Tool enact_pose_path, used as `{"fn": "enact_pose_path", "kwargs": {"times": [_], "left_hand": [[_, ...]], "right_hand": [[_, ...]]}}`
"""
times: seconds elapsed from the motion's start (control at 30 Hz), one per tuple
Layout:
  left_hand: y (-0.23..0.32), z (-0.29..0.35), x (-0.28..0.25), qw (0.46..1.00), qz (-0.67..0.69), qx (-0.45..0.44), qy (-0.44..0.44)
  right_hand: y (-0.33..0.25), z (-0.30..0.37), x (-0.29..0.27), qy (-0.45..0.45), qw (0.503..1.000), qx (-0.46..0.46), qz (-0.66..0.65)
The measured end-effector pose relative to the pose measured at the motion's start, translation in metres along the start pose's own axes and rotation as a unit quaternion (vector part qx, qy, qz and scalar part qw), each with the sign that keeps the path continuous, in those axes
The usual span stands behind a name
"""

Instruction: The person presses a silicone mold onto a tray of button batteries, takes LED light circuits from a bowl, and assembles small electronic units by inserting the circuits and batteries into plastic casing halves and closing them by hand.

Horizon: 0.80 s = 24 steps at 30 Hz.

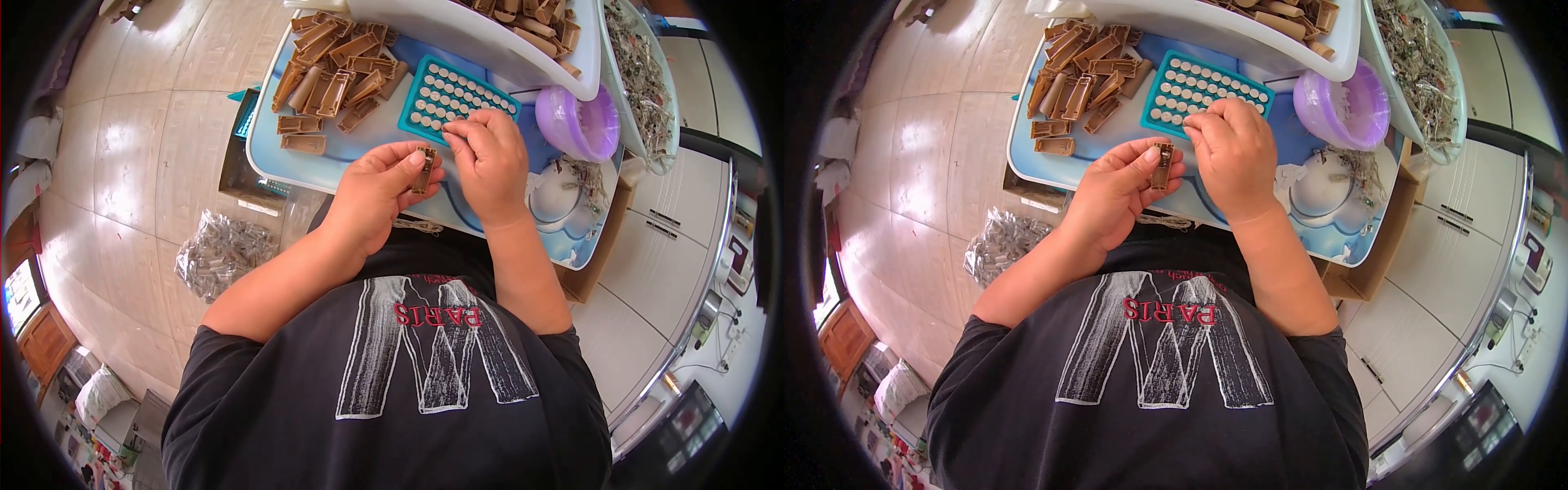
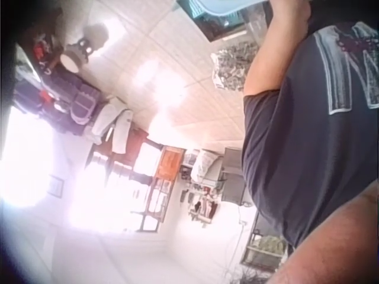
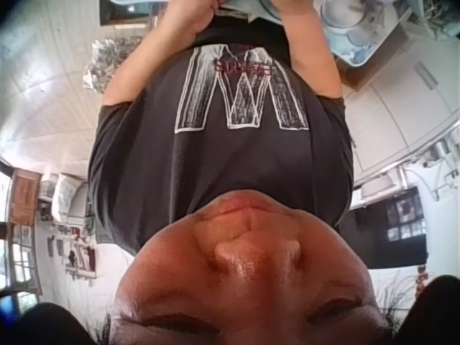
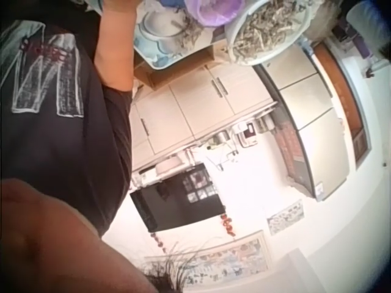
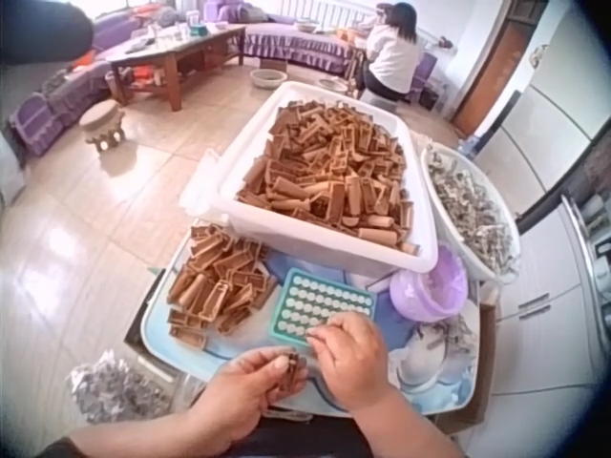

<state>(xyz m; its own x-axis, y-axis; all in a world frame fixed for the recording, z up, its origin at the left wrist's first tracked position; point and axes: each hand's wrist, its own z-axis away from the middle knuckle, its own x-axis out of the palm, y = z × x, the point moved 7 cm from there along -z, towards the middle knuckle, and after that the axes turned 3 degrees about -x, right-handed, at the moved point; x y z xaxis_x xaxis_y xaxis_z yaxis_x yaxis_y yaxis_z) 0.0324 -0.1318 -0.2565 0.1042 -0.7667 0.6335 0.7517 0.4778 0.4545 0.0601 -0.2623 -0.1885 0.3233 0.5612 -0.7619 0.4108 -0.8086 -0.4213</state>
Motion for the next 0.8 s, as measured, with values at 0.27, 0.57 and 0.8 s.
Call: {"fn": "enact_pose_path", "kwargs": {"times": [0.27, 0.57, 0.8], "left_hand": [[-0.001, -0.001, 0.0, 1.0, -0.013, -0.004, -0.004], [-0.002, -0.002, 0.0, 1.0, 0.024, 0.002, -0.014], [-0.001, -0.001, 0.001, 1.0, 0.019, 0.004, -0.014]], "right_hand": [[-0.002, -0.005, -0.002, 0.013, 1.0, -0.018, 0.015], [-0.02, 0.007, -0.008, 0.013, 0.994, 0.003, -0.109], [-0.024, 0.009, -0.008, 0.016, 0.996, -0.023, -0.083]]}}
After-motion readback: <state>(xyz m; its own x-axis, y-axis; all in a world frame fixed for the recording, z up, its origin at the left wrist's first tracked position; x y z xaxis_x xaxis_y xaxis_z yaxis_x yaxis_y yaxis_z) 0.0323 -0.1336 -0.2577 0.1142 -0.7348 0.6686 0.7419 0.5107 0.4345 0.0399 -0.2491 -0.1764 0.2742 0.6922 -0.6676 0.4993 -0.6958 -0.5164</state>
